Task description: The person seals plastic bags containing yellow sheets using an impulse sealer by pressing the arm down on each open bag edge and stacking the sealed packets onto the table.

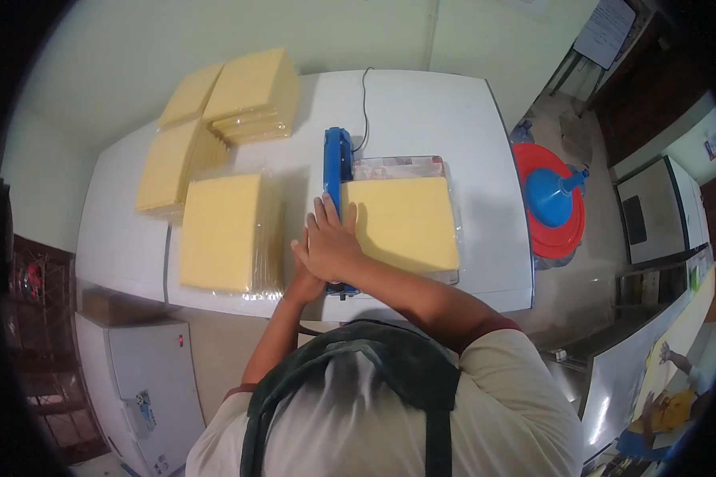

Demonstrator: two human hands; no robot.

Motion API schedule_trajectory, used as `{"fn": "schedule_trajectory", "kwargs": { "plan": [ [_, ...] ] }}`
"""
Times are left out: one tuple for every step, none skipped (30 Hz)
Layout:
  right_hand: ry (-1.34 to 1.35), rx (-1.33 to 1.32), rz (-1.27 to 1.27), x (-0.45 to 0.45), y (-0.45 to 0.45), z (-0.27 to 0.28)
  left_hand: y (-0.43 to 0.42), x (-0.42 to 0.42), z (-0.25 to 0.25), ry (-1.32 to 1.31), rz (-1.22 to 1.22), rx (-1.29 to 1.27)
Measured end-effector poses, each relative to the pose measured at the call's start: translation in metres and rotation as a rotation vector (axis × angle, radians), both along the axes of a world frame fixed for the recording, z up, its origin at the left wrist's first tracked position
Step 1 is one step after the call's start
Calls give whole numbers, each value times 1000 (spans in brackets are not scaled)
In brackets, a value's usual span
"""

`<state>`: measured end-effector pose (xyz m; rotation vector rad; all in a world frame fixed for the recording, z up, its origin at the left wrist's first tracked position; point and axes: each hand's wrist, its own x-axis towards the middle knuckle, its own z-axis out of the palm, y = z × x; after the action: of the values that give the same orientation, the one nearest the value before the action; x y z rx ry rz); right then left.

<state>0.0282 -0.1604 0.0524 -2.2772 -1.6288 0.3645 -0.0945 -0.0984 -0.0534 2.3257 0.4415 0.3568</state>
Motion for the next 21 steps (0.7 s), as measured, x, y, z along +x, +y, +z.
{"fn": "schedule_trajectory", "kwargs": {
  "plan": [
    [1,-6,7,-3,-1,-7,-2,-4,-1,54,9,59],
    [-40,5,4,-5,-2,-13,-4,-7,-3,110,17,118],
    [-77,17,-3,-7,-2,-14,-6,-10,-3,51,58,69],
    [-74,13,-4,-6,-1,-15,-7,-12,-4,-33,121,-42],
    [-70,17,-4,-6,-1,-15,-8,-15,-3,-117,179,-158],
    [-65,19,-4,-7,-2,-15,-7,-18,-2,-193,245,-288],
    [-63,16,-6,-6,-3,-16,-6,-20,-1,-244,299,-394],
    [-56,30,-4,-6,-4,-17,-5,-23,1,-291,344,-477],
    [-49,45,-1,-5,-4,-17,-4,-26,3,-324,381,-535],
    [-49,46,-1,-5,-4,-18,-3,-28,5,-340,402,-570],
    [-53,53,1,-5,-4,-19,-4,-30,8,-350,417,-592],
    [-57,61,2,-4,-5,-18,-6,-31,9,-349,416,-590],
    [-57,66,-1,-4,-6,-17,-7,-32,10,-349,438,-635],
    [-37,63,4,-3,-6,-16,-8,-33,11,-349,460,-680],
    [-16,59,10,-3,-7,-15,-9,-33,13,-348,457,-675],
    [-14,63,9,-3,-7,-15,-11,-34,13,-350,459,-666],
    [-9,66,9,-2,-7,-14,-13,-35,14,-352,463,-659],
    [-3,68,10,-3,-7,-14,-13,-36,12,-351,464,-656],
    [0,70,12,-2,-8,-14,-15,-36,10,-364,471,-634],
    [0,59,17,-2,-8,-14,-16,-38,8,-377,479,-613],
    [-1,49,24,-1,-8,-14,-19,-38,11,-377,483,-611]
  ]
}}
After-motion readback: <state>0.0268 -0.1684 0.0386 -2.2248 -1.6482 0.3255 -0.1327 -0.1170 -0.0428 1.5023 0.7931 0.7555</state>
